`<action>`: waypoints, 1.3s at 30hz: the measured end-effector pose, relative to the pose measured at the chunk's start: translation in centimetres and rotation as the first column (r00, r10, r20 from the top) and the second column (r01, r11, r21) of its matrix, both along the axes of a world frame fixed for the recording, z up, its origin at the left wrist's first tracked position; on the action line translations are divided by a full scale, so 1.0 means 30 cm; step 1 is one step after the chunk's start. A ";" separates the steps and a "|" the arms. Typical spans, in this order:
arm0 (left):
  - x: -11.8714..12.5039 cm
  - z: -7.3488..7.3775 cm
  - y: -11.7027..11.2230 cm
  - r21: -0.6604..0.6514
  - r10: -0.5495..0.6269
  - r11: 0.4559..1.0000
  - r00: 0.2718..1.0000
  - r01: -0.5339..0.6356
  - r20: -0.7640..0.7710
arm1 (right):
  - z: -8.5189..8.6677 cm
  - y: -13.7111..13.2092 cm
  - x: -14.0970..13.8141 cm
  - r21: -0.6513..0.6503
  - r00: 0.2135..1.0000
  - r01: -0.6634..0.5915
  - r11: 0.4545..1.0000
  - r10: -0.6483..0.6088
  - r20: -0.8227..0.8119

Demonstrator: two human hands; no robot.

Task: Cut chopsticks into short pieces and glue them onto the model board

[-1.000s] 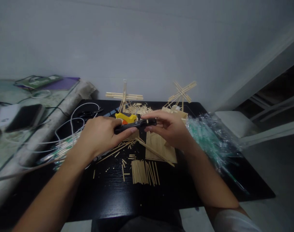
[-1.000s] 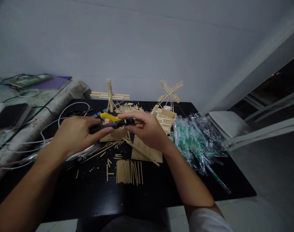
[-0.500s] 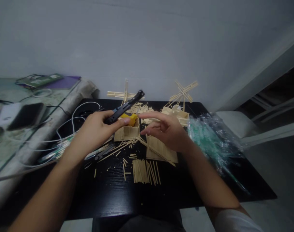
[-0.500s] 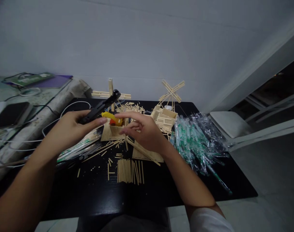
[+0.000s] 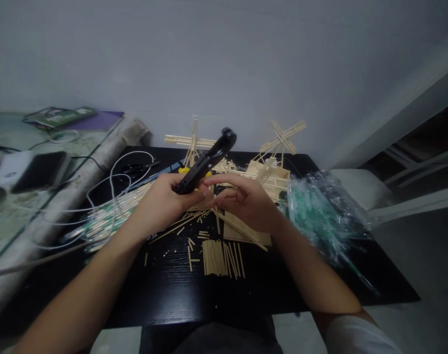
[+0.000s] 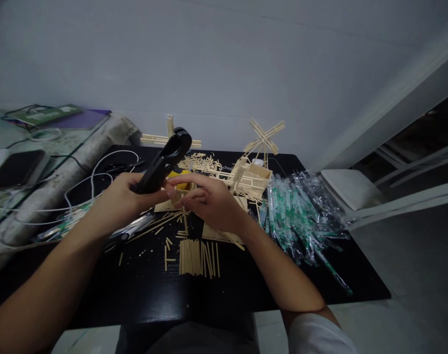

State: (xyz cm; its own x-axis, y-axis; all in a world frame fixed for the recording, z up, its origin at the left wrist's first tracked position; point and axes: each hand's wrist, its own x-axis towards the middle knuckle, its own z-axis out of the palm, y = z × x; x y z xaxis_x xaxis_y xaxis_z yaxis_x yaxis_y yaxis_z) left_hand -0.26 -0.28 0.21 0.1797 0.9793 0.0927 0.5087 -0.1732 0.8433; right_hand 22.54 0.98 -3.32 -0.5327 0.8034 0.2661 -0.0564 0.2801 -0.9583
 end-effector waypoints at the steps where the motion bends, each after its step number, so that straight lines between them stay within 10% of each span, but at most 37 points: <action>1: -0.002 -0.003 0.003 0.003 0.010 1.000 1.000 -0.010 -0.016 | 0.002 -0.001 0.000 0.002 1.000 0.008 1.000 -0.008 0.018; 8: -0.045 0.015 0.002 0.036 0.066 0.998 0.969 -0.059 -0.237 | -0.029 0.033 0.014 0.007 0.888 0.283 0.959 -0.265 0.376; 18: -0.051 0.040 -0.011 0.030 0.025 0.999 0.949 -0.016 -0.315 | -0.055 0.051 -0.002 -0.057 0.845 0.072 0.996 -0.030 0.534; 39: -0.028 0.050 -0.014 0.061 0.088 0.996 0.920 -0.070 -0.381 | -0.122 0.018 -0.123 -0.189 0.426 -0.159 0.969 0.240 0.872</action>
